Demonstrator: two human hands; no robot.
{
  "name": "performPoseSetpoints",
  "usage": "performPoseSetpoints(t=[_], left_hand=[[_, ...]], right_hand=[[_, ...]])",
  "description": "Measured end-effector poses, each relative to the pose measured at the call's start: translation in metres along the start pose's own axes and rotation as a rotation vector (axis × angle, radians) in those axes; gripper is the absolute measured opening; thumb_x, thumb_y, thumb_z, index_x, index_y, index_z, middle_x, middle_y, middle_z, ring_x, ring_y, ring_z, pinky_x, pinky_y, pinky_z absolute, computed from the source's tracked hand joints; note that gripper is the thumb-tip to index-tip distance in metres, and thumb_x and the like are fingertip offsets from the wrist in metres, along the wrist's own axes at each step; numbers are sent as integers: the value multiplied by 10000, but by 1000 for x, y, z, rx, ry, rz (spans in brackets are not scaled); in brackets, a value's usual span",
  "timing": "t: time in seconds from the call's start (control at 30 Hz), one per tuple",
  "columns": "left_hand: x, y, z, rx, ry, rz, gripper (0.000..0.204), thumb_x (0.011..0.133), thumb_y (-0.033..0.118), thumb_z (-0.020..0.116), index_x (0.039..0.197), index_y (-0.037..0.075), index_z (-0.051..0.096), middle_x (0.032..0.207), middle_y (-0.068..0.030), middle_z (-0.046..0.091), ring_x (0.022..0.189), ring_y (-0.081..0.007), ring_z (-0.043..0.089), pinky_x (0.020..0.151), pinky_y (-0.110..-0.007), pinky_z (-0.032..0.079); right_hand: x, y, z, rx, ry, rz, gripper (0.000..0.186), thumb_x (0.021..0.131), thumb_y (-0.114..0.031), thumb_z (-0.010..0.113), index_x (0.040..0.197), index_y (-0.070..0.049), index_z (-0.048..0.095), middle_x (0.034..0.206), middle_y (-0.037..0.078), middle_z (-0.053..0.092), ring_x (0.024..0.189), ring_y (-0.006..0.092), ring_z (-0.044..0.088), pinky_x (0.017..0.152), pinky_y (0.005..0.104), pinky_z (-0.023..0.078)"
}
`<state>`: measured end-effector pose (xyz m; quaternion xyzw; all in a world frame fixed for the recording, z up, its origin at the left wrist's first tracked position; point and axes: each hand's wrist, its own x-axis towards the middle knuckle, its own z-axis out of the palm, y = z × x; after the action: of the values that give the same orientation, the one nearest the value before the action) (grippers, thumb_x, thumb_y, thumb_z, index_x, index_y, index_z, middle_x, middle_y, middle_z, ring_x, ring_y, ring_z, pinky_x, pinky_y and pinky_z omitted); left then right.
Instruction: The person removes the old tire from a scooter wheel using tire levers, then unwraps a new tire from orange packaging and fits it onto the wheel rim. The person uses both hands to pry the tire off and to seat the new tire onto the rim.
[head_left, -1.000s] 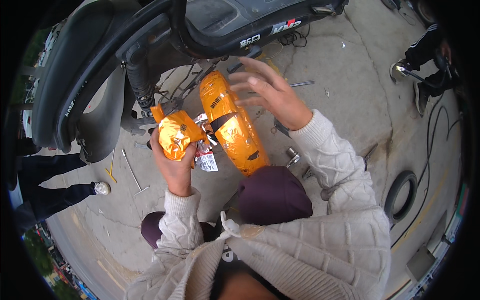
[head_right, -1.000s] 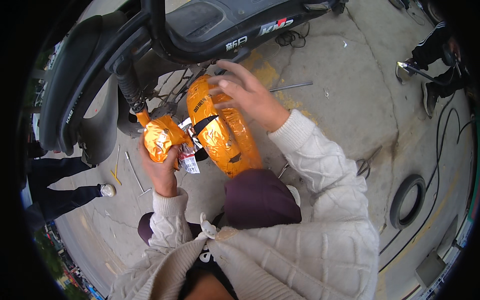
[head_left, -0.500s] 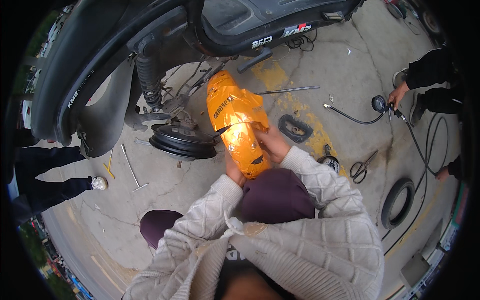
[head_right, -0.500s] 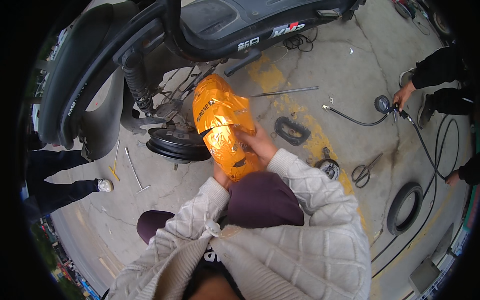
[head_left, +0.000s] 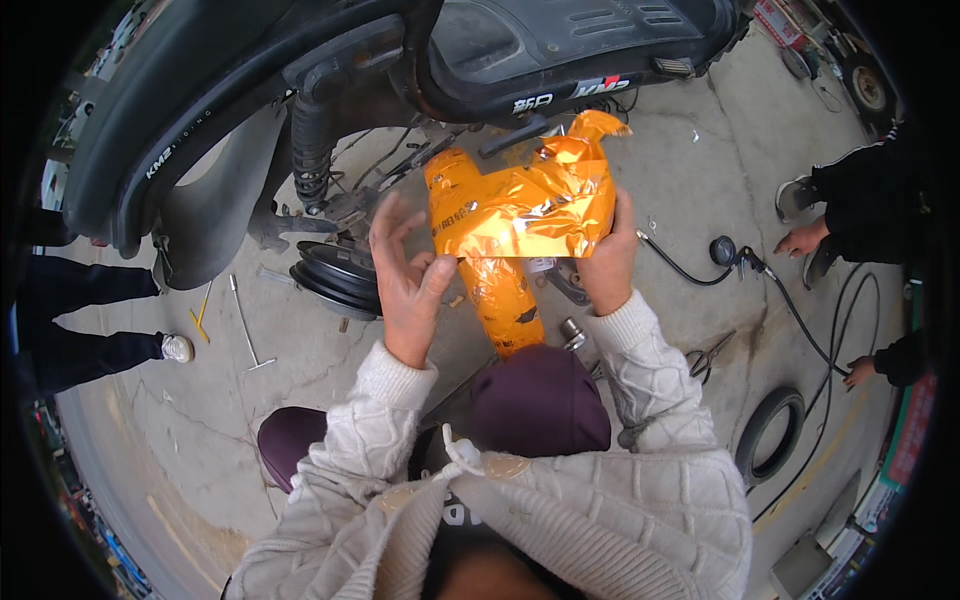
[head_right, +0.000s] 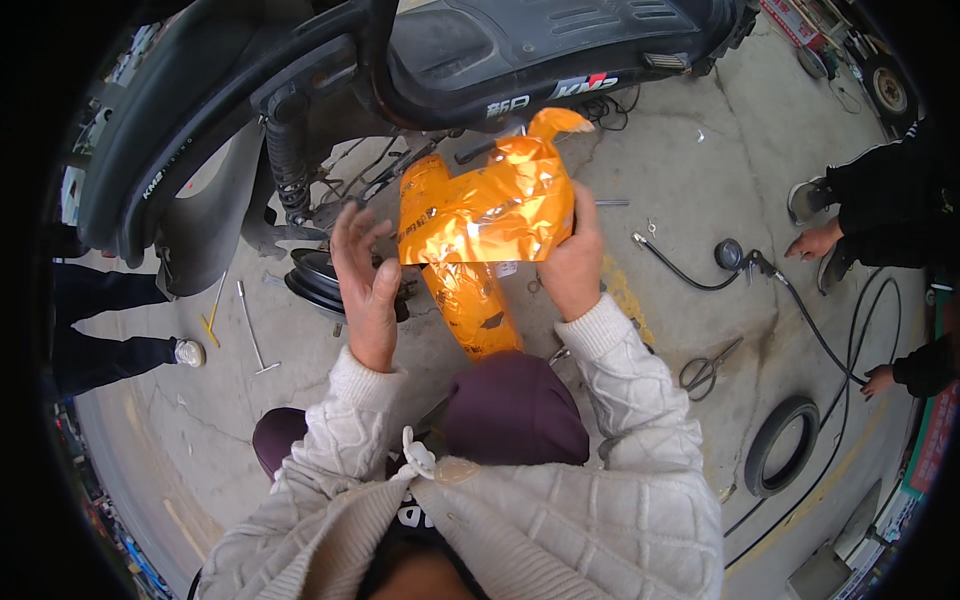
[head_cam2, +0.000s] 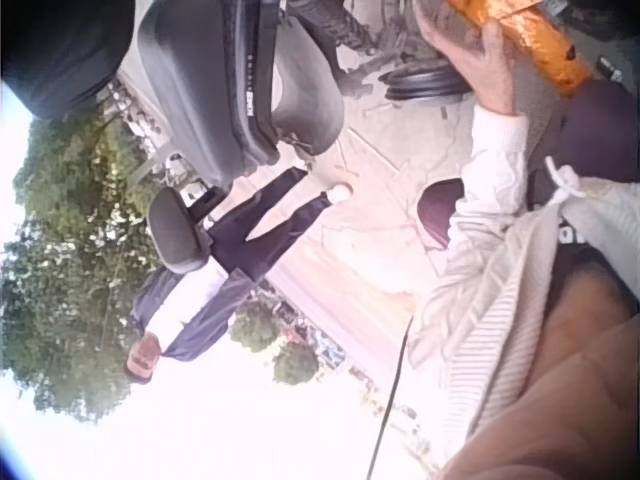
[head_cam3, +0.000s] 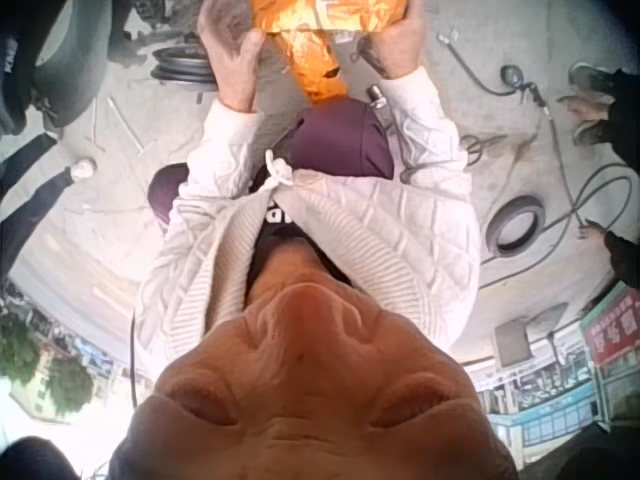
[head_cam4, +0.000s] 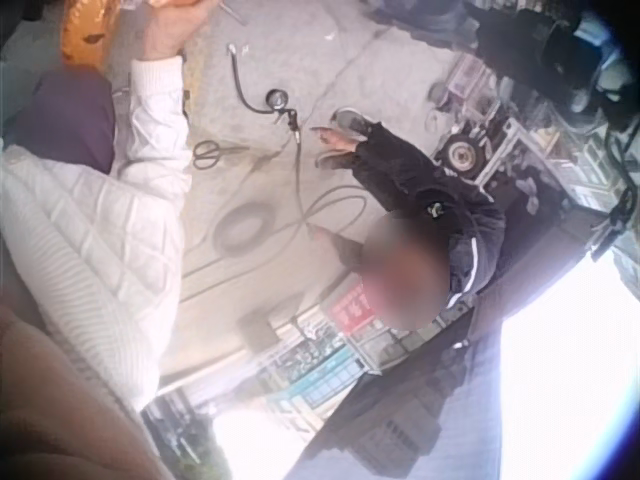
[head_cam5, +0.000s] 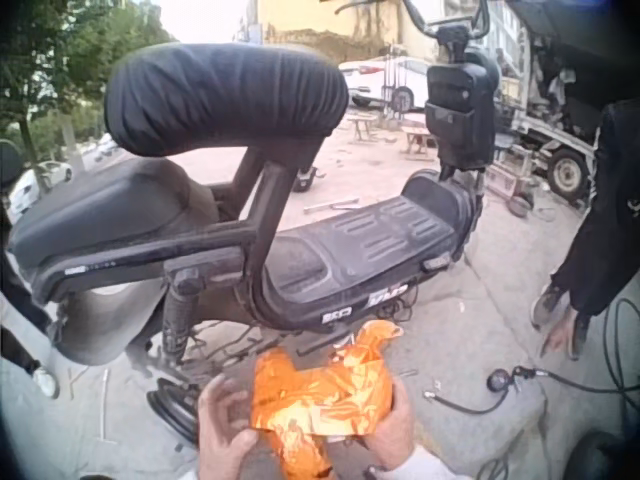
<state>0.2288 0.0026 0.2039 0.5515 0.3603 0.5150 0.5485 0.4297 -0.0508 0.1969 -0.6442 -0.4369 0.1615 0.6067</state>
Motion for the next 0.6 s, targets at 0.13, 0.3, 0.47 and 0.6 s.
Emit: performPoseSetpoints(t=[0.13, 0.3, 0.47, 0.6], left_hand=[[22, 35, -9, 390, -239, 240, 945, 708, 230, 852, 1440, 1, 300, 1338, -133, 438, 1231, -262, 480, 916, -357, 524], [20, 28, -55, 192, 131, -192, 624, 761, -41, 735, 1294, -42, 409, 1178, -148, 573, 1019, -194, 628, 852, -325, 551], [-60, -73, -30, 370, -81, -467, 616, 746, 108, 790, 1249, -39, 465, 1201, -150, 559, 1063, -232, 586, 938, -332, 462], [-35, -123, -9, 155, -394, -520, 583, 822, 162, 732, 1307, -30, 472, 1256, -157, 532, 1152, -273, 533, 995, -355, 417]], right_hand=[[4, -57, 12, 0, -446, -332, 621, 728, -121, 789, 1272, -21, 508, 1112, 181, 591, 1032, 343, 607, 875, 394, 491], [18, -27, 8, 578, -664, 304, 540, 906, -138, 648, 1382, 21, 448, 1320, 145, 543, 1172, 244, 570, 929, 341, 518], [-40, 74, 27, 490, -736, 939, 571, 941, -106, 600, 1449, 5, 362, 1320, 139, 547, 1200, 198, 548, 983, 320, 470], [-61, 113, 36, 816, -618, 1049, 579, 897, -106, 663, 1403, 8, 406, 1317, 127, 555, 1163, 195, 572, 967, 316, 473]])
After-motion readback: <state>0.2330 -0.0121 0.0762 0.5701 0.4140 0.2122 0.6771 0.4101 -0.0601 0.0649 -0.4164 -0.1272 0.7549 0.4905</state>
